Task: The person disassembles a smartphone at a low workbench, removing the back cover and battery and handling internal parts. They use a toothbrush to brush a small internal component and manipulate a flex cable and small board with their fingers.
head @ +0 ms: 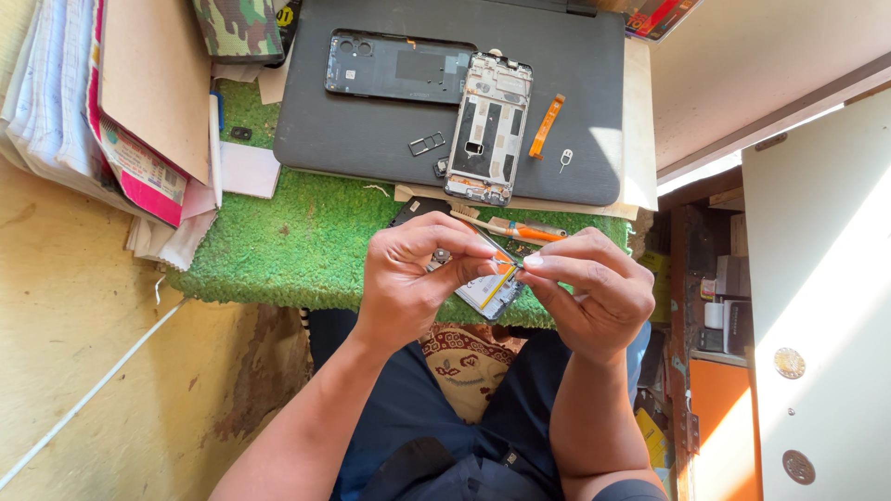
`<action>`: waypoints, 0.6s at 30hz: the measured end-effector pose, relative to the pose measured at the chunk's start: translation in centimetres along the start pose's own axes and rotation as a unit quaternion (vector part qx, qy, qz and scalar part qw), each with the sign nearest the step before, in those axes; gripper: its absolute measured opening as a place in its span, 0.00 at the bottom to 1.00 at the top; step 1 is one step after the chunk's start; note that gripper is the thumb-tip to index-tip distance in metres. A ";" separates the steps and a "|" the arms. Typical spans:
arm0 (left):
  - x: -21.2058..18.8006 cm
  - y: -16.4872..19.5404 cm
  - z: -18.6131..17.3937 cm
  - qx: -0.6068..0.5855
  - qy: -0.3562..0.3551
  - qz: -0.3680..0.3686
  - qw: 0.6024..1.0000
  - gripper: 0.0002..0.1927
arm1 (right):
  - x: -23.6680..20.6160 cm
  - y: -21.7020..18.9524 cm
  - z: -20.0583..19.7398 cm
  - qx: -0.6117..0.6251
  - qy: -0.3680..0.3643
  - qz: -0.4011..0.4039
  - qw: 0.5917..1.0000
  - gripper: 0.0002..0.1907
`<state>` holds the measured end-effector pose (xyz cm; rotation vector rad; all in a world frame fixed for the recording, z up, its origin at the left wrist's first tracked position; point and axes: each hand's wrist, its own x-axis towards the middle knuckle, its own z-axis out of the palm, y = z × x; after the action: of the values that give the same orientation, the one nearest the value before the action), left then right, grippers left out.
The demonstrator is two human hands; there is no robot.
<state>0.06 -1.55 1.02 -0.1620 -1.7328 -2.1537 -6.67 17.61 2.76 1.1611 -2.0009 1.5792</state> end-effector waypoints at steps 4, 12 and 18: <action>0.3 0.7 0.1 0.068 0.001 0.023 0.997 0.08 | 0.1 0.0 0.0 0.002 -0.001 -0.005 1.000 0.12; 0.1 1.4 0.2 0.168 0.019 0.102 0.980 0.09 | 0.3 -0.5 -0.1 0.004 -0.006 -0.009 1.000 0.12; 0.1 1.6 0.0 0.222 0.009 0.175 0.959 0.12 | 0.4 -0.8 -0.3 0.014 -0.016 -0.036 0.999 0.11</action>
<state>0.52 -1.84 2.52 -0.3009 -1.9566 -1.4777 -6.34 17.68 3.67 1.2623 -1.9382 1.5681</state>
